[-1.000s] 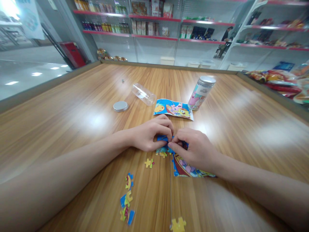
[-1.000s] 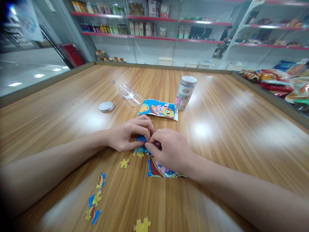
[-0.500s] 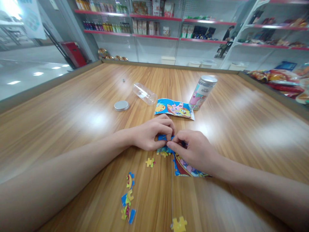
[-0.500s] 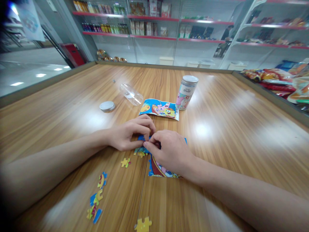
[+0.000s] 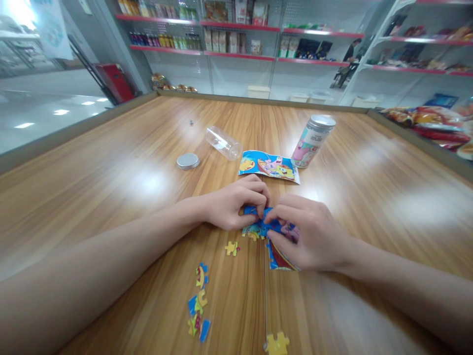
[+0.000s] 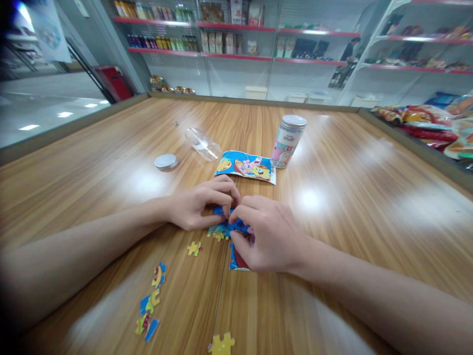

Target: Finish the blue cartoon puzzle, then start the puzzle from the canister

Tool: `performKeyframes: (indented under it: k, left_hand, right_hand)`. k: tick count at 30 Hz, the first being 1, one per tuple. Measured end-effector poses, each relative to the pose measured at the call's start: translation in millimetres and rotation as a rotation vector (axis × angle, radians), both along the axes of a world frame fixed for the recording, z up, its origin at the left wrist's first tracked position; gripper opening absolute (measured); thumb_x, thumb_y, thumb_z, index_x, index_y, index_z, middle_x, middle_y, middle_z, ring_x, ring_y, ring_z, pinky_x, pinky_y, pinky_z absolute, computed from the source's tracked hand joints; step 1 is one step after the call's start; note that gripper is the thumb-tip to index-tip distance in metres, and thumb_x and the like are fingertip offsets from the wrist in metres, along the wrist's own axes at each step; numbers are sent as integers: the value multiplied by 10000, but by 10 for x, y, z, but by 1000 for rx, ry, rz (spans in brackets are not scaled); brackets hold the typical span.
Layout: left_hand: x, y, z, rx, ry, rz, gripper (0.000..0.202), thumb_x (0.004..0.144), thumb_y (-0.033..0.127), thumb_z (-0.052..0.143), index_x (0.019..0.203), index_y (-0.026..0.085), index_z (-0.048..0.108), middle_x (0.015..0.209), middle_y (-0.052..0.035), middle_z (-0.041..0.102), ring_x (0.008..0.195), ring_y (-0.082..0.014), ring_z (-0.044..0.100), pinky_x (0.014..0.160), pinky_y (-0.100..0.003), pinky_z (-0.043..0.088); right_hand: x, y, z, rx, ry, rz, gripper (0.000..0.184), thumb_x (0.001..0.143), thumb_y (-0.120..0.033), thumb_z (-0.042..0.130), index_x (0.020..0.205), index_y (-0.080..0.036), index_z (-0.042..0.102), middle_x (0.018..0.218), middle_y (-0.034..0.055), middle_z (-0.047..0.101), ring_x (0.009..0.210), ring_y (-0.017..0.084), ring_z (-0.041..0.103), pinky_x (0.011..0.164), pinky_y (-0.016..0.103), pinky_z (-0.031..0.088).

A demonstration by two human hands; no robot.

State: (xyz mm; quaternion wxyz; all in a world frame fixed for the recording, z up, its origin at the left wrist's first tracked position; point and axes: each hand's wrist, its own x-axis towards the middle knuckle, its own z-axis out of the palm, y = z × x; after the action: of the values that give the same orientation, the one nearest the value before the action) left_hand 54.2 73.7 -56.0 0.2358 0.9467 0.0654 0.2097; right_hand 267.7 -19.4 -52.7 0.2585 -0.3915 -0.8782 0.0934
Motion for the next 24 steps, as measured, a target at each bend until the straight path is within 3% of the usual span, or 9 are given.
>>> performKeyframes:
  k: [11, 15, 18, 24]
  left_hand:
    - [-11, -2, -9, -13, -2, 3, 99, 793, 97, 616, 797, 187, 657, 1017, -72, 666, 1005, -223, 556, 983, -404, 442]
    - [-8, -1, -13, -5, 0, 5, 104, 781, 93, 618, 796, 188, 660, 1019, -74, 661, 1004, -223, 562, 989, -407, 442]
    - [-6, 1, -19, -8, -5, 5, 99, 784, 103, 626, 802, 188, 675, 1002, -79, 660, 990, -225, 567, 969, -402, 456]
    - [-23, 41, -16, -112, -36, 5, 57, 822, 157, 668, 819, 179, 721, 1018, -92, 667, 995, -222, 599, 977, -396, 464]
  right_hand:
    - [-30, -4, -78, -26, -4, -6, 68, 851, -263, 694, 845, -196, 686, 873, 29, 679, 786, 165, 610, 676, 285, 424]
    - [-19, 0, -54, 30, 88, 16, 86, 856, -197, 643, 922, -181, 695, 839, 32, 666, 744, 152, 590, 661, 280, 415]
    - [-10, -2, -59, 38, 94, 53, 128, 820, -114, 592, 856, -180, 695, 752, 15, 641, 673, 136, 557, 620, 269, 390]
    - [-4, 40, -108, -7, 96, 58, 156, 789, -96, 568, 815, -174, 700, 705, -1, 632, 621, 116, 529, 596, 253, 365]
